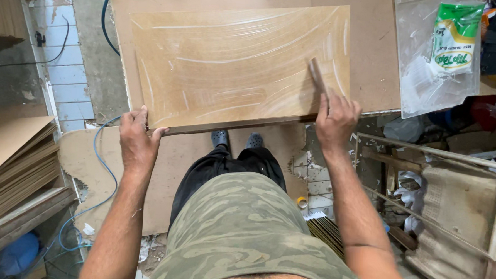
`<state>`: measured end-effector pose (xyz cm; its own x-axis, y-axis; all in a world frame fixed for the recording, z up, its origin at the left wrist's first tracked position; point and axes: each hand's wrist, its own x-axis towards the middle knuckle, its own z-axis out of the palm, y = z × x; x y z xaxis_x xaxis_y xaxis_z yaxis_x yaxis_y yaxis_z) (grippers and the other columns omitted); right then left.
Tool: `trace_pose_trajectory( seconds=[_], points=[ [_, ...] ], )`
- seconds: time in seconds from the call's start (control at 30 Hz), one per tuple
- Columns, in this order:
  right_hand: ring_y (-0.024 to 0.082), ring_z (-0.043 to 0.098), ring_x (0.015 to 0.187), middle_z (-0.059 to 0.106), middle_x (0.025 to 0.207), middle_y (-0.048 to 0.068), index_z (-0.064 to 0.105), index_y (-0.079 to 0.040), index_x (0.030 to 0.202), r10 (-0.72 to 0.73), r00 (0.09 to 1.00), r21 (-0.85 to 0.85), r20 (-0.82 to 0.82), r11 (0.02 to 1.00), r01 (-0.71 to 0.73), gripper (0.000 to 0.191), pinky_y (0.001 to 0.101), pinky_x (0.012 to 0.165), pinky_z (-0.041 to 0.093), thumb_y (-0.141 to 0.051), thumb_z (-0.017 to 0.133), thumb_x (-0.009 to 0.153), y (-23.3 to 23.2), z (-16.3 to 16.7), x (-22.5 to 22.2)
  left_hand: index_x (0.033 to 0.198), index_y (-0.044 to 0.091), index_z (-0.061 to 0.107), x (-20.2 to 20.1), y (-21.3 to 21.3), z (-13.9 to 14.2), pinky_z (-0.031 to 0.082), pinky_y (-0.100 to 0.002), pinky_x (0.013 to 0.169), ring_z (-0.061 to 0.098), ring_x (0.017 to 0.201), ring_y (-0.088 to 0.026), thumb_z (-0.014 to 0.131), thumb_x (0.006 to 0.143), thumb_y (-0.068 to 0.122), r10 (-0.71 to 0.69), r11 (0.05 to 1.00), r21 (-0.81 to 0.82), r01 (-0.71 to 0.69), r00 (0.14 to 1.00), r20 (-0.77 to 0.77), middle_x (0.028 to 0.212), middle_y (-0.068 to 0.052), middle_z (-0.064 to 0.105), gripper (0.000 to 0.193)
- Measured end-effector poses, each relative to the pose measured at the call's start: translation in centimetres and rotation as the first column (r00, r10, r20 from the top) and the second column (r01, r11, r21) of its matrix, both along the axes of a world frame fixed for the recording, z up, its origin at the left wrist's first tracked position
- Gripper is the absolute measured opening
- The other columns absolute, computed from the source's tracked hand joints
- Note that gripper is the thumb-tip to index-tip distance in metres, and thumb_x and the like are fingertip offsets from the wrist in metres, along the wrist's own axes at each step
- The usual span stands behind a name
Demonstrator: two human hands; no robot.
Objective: The person spreads white glue across a cardboard backing board, then lays an embroidered black fabric banner onto the glued board, presses and smooths it flat with both hands, and stacks the finished mounted banner with others on the workbench. They repeat the process with additional banner boards.
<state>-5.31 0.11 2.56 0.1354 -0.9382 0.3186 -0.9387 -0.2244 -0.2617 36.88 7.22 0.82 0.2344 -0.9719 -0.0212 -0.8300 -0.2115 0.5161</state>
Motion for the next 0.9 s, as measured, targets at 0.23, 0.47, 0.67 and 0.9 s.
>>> trace_pose_trajectory(
  seconds=[0.23, 0.47, 0.67, 0.9],
  points=[
    [0.019, 0.065, 0.084, 0.074, 0.096, 0.009, 0.068, -0.006, 0.114, 0.532, 0.833, -0.038, 0.154, 0.845, -0.533, 0.015, 0.0460, 0.096, 0.049, -0.006, 0.062, 0.101, 5.9, 0.0, 8.1, 0.133, -0.006, 0.063, 0.6, -0.1, -0.1, 0.050, -0.046, 0.089, 0.059, 0.104, -0.038, 0.093, 0.071, 0.015, -0.033, 0.999, -0.038, 0.034, 0.999, 0.028, 0.114, -0.020, 0.060, 0.072],
    [0.025, 0.067, 0.086, 0.073, 0.091, 0.010, 0.073, -0.003, 0.116, 0.309, 0.950, -0.036, 0.046, 0.951, -0.308, 0.019, 0.0456, 0.091, 0.049, -0.003, 0.069, 0.097, 1.4, 2.3, 9.3, 0.134, -0.007, 0.063, 1.1, 0.0, 0.0, 0.050, -0.047, 0.090, 0.059, 0.104, -0.038, 0.093, 0.072, 0.014, -0.035, 0.999, -0.040, 0.035, 0.999, -0.006, 0.113, -0.021, 0.060, 0.072],
    [0.028, 0.068, 0.096, 0.073, 0.096, 0.010, 0.072, -0.010, 0.107, 0.333, 0.883, -0.051, 0.331, 0.940, -0.336, 0.018, 0.0432, 0.098, 0.051, -0.004, 0.061, 0.095, 4.4, 0.5, 8.6, 0.133, -0.006, 0.063, 1.0, -0.2, 0.2, 0.051, -0.046, 0.089, 0.059, 0.103, -0.037, 0.093, 0.071, 0.013, -0.030, 0.999, -0.042, 0.029, 0.999, -0.015, 0.113, -0.021, 0.060, 0.072],
    [0.019, 0.072, 0.090, 0.075, 0.110, 0.014, 0.063, 0.002, 0.121, -0.395, 0.038, 0.318, 0.918, 0.790, 0.524, 0.021, 0.0319, 0.077, 0.059, -0.012, 0.066, 0.106, -1.7, -2.5, -8.5, 0.135, -0.007, 0.062, 0.6, 0.1, 0.3, 0.053, -0.046, 0.085, 0.061, 0.102, -0.038, 0.093, 0.071, 0.014, -0.031, 0.999, -0.034, 0.029, 0.998, -0.053, 0.116, -0.022, 0.060, 0.074]
  ],
)
